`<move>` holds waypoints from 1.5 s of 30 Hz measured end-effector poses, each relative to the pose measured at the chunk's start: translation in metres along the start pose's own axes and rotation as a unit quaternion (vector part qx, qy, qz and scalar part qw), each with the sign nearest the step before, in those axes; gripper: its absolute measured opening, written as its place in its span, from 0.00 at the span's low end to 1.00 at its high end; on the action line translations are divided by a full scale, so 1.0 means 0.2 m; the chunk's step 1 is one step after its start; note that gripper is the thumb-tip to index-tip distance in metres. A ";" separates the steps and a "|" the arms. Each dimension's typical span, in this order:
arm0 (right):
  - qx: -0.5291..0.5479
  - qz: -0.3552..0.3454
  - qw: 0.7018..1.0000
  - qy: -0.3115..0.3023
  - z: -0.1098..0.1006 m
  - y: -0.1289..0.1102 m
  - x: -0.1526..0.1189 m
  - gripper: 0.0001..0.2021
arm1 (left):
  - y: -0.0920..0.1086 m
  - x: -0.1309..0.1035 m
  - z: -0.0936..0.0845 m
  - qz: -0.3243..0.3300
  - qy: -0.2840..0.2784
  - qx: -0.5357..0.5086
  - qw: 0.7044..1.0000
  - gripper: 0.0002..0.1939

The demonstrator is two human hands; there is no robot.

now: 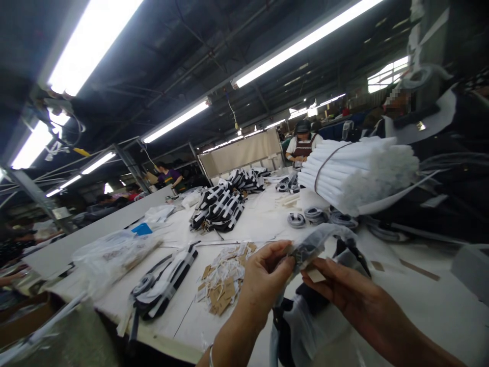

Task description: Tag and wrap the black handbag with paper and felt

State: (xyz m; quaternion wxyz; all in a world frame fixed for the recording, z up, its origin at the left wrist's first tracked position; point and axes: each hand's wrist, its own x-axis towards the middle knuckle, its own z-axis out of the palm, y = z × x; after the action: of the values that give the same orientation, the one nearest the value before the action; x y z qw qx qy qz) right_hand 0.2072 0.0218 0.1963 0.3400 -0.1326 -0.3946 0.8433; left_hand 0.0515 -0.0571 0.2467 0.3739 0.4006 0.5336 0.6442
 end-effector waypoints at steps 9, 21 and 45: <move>-0.098 -0.071 0.990 0.068 0.07 0.10 0.03 0.20 | 0.01 -0.01 0.01 0.038 -0.021 0.074 0.996 0.20; -0.140 -0.150 0.972 0.114 0.13 0.13 0.09 0.18 | -0.07 -0.06 0.08 0.208 0.091 0.321 0.919 0.14; -0.151 -0.111 0.979 0.085 0.07 0.09 0.04 0.20 | -0.13 -0.16 0.08 0.262 0.034 0.446 0.855 0.27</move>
State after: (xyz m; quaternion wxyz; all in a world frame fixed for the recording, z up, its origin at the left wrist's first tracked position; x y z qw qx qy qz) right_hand 0.1851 0.0113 0.1915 0.4402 -0.2089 -0.4991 0.7165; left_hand 0.0793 -0.0757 0.2192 -0.0464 0.6271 0.6514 0.4245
